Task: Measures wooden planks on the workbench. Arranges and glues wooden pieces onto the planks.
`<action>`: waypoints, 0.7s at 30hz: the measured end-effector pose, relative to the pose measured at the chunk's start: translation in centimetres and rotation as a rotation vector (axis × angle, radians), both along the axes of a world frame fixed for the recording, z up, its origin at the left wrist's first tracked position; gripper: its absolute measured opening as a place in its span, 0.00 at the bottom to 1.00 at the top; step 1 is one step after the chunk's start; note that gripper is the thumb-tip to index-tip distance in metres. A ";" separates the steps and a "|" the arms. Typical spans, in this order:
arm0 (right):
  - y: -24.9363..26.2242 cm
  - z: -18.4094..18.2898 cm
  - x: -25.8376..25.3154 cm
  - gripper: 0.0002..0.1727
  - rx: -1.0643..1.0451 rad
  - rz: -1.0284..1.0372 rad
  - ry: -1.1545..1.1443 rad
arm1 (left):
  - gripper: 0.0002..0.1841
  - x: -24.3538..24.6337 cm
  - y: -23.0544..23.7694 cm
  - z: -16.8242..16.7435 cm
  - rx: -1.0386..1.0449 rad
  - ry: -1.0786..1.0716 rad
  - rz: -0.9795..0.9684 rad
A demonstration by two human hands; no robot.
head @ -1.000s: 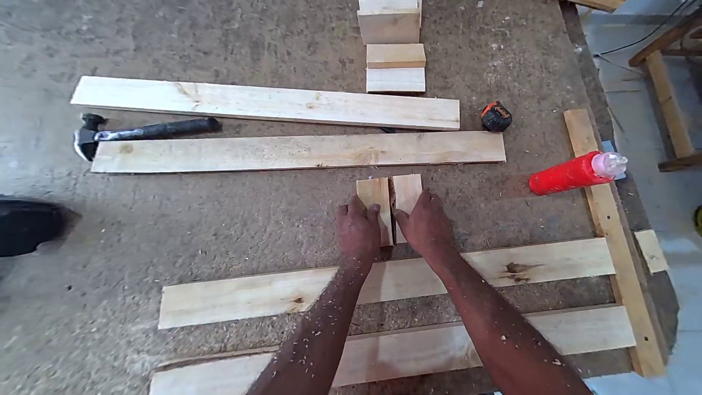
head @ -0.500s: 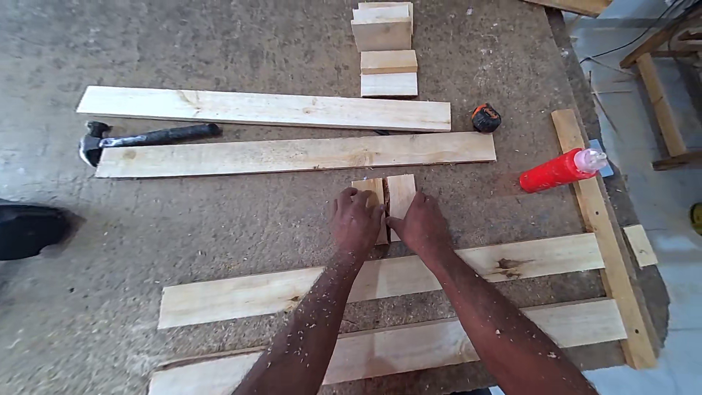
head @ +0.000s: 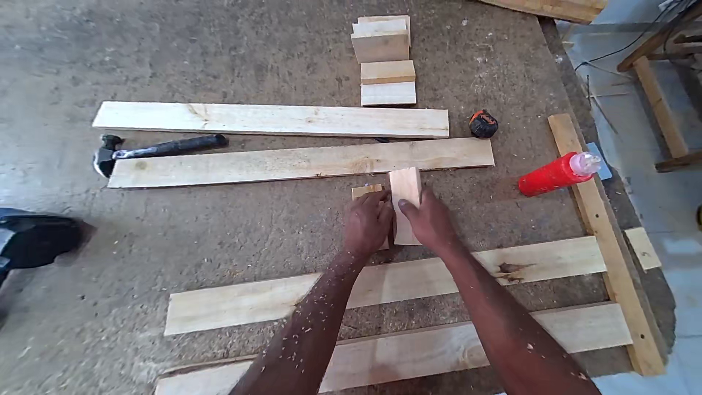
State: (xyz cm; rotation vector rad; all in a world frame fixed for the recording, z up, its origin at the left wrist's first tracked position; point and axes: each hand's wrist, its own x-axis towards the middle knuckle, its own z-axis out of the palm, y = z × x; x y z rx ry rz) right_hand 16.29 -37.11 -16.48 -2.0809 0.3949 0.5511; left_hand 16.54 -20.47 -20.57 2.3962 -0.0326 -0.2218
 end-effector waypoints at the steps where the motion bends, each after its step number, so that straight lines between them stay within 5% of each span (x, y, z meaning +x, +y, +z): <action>1: -0.6 0.4 -0.4 0.27 0.055 -0.023 -0.034 | 0.20 -0.2 -0.3 1.0 -0.129 0.054 0.030; 5: -2.6 2.9 -2.8 0.28 0.152 -0.015 -0.126 | 0.18 -1.1 -1.0 3.6 -0.273 0.089 -0.021; 12: -3.9 4.4 -3.7 0.25 0.165 0.058 -0.082 | 0.22 -1.7 0.4 4.1 0.285 -0.519 -0.324; 17: -3.3 5.7 -3.7 0.25 0.176 0.085 -0.064 | 0.21 -0.2 2.2 6.0 0.381 -0.773 -0.443; 21: -3.5 7.8 -1.8 0.21 0.371 0.095 -0.056 | 0.22 0.6 2.2 8.6 0.360 -0.787 -0.356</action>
